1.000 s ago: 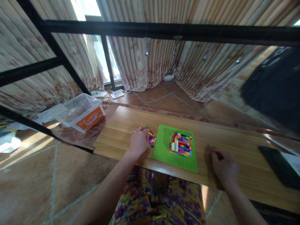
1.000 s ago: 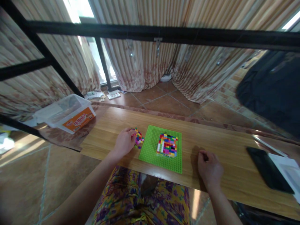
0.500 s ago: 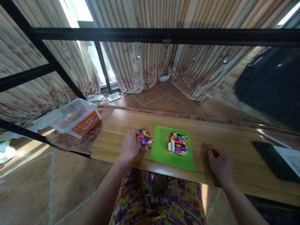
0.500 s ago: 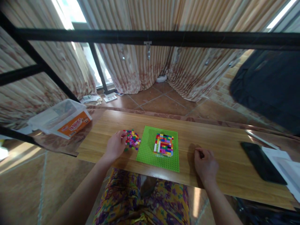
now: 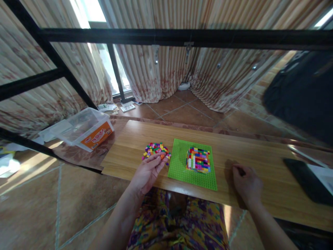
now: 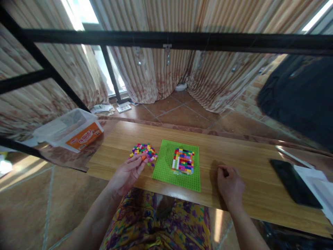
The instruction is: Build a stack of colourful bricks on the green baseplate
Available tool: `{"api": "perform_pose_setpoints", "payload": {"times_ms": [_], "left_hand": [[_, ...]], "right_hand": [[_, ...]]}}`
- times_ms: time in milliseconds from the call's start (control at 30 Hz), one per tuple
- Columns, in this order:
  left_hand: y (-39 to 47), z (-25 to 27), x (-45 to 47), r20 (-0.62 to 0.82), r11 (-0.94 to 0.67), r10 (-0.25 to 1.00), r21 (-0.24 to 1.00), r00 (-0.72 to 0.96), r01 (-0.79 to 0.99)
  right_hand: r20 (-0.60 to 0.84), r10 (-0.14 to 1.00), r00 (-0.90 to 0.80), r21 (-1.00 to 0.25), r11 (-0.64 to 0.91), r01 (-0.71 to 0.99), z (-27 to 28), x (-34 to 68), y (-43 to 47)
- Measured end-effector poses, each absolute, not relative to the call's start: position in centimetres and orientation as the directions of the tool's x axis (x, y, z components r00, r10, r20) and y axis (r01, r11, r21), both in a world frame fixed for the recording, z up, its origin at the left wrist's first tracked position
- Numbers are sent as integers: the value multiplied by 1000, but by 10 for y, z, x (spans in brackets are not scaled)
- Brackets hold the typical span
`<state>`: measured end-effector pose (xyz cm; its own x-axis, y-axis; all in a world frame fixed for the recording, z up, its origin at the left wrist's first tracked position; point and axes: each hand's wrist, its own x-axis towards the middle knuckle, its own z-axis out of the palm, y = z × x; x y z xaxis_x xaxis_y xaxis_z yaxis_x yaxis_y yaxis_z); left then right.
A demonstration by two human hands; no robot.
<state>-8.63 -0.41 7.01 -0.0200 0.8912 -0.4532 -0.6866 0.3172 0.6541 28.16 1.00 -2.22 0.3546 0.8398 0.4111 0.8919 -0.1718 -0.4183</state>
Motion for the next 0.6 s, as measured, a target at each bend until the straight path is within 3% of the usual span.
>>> {"api": "perform_pose_setpoints", "payload": {"times_ms": [467,600], "left_hand": [[3,52,-46,-383,335,924,785,16,-521],[16,47,-30,-323,316,945,861,52,-398]], "right_hand": [[420,834,358,-473,-135,870,-19,275,11],[399,836,376,-505,-142,851,-19,274,11]]}}
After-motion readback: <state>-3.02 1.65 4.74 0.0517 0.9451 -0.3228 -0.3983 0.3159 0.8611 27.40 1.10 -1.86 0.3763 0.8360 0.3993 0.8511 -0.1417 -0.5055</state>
